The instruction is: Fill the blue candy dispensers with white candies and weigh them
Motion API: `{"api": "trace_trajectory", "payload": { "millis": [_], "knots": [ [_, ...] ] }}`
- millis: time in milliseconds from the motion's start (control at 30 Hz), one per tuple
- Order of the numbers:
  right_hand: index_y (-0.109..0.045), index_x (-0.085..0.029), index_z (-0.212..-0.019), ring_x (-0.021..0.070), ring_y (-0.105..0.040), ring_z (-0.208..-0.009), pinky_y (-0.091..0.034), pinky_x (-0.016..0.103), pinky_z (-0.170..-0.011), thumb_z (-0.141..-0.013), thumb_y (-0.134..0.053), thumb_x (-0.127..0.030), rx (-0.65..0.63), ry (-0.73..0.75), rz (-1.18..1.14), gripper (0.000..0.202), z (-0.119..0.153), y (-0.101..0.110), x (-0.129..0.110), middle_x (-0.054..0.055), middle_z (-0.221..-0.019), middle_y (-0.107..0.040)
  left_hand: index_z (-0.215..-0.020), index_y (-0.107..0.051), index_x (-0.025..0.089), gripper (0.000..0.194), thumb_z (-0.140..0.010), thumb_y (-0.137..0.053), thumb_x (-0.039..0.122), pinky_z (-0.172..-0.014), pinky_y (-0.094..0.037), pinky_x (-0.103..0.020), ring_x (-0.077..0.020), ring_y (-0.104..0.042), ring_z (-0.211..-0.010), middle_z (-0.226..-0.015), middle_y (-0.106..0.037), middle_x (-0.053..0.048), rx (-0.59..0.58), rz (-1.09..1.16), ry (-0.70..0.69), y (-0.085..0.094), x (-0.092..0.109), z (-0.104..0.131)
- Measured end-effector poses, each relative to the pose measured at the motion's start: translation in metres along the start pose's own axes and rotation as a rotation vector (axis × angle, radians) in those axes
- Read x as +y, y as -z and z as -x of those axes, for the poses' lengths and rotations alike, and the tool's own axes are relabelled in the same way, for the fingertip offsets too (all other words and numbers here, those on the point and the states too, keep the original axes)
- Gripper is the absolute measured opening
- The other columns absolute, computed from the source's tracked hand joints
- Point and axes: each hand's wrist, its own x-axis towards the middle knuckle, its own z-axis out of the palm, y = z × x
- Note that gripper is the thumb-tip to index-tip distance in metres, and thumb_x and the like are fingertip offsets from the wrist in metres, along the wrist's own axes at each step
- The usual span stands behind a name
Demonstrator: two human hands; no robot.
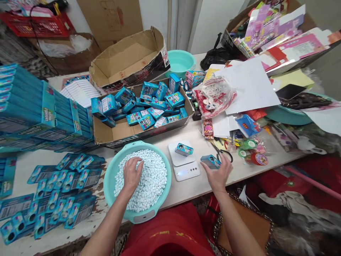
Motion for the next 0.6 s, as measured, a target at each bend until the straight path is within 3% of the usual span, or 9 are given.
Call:
{"api": "trace_trajectory", "payload": {
  "millis": [67, 133, 200, 267, 333, 433, 600],
  "knots": [
    [-0.049, -0.015, -0.118, 0.0316, -0.043, -0.118, -0.034, 0.051, -0.098, -0.066, -0.071, -0.050, -0.120, 0.050, -0.097, 0.066, -0.004, -0.018, -0.019, 0.018, -0.120, -0.051, -0.082, -0.063, 0.022, 0.018, -0.082, -0.050, 0.034, -0.090, -0.038, -0.039, -0.0251, -0.056, -0.097, -0.094, -0.065, -0.009, 0.050, 0.107, -0.014, -0.002, 0.010, -0.001],
    [-0.052, -0.016, -0.109, 0.0276, -0.053, -0.105, -0.042, 0.046, -0.090, -0.071, -0.066, -0.050, -0.276, -0.028, -0.235, 0.053, -0.010, -0.038, -0.038, 0.013, -0.106, -0.059, -0.079, -0.064, 0.021, 0.017, -0.080, -0.053, 0.034, -0.090, -0.039, -0.037, -0.0231, -0.057, -0.094, -0.091, -0.065, -0.008, 0.063, 0.250, 0.011, -0.006, 0.021, -0.002],
    [-0.056, -0.016, -0.097, 0.0241, -0.058, -0.090, -0.046, 0.041, -0.081, -0.072, -0.063, -0.050, -0.373, -0.095, -0.318, 0.043, -0.017, -0.049, -0.060, 0.008, -0.091, -0.062, -0.076, -0.064, 0.020, 0.018, -0.077, -0.058, 0.038, -0.087, -0.042, -0.035, -0.0216, -0.059, -0.090, -0.086, -0.065, -0.007, 0.040, 0.428, 0.133, -0.010, 0.032, -0.001],
    [-0.058, -0.018, -0.091, 0.0225, -0.059, -0.084, -0.046, 0.039, -0.078, -0.072, -0.064, -0.048, -0.402, -0.028, -0.348, 0.036, -0.021, -0.047, -0.085, 0.005, -0.086, -0.061, -0.077, -0.064, 0.019, 0.025, -0.073, -0.062, 0.044, -0.083, -0.044, -0.034, -0.0207, -0.060, -0.085, -0.084, -0.066, -0.006, 0.014, 0.681, 0.347, -0.010, 0.044, -0.002],
    [-0.060, -0.021, -0.092, 0.0228, -0.058, -0.088, -0.044, 0.038, -0.081, -0.072, -0.067, -0.043, -0.422, 0.146, -0.365, 0.030, -0.022, -0.035, -0.111, 0.005, -0.090, -0.062, -0.084, -0.064, 0.017, 0.036, -0.073, -0.061, 0.051, -0.081, -0.045, -0.033, -0.0203, -0.062, -0.087, -0.091, -0.067, -0.008, 0.015, 1.004, 0.558, -0.008, 0.056, -0.005],
    [-0.062, -0.025, -0.095, 0.0233, -0.059, -0.090, -0.040, 0.040, -0.086, -0.074, -0.068, -0.036, -0.498, 0.390, -0.355, 0.024, -0.015, -0.022, -0.144, 0.004, -0.091, -0.066, -0.094, -0.063, 0.017, 0.047, -0.081, -0.046, 0.059, -0.080, -0.046, -0.029, -0.0193, -0.062, -0.096, -0.106, -0.065, -0.011, 0.010, 1.419, 0.738, -0.003, 0.072, -0.013],
    [-0.061, -0.025, -0.092, 0.0229, -0.061, -0.087, -0.037, 0.041, -0.085, -0.078, -0.064, -0.034, -0.575, 0.484, -0.276, 0.017, 0.003, -0.032, -0.163, 0.002, -0.088, -0.068, -0.083, -0.063, 0.013, 0.038, -0.086, -0.047, 0.047, -0.065, -0.048, -0.025, -0.0158, -0.063, -0.076, -0.092, -0.066, -0.012, 0.009, 1.637, 0.970, -0.005, 0.072, -0.021]
  ]
}}
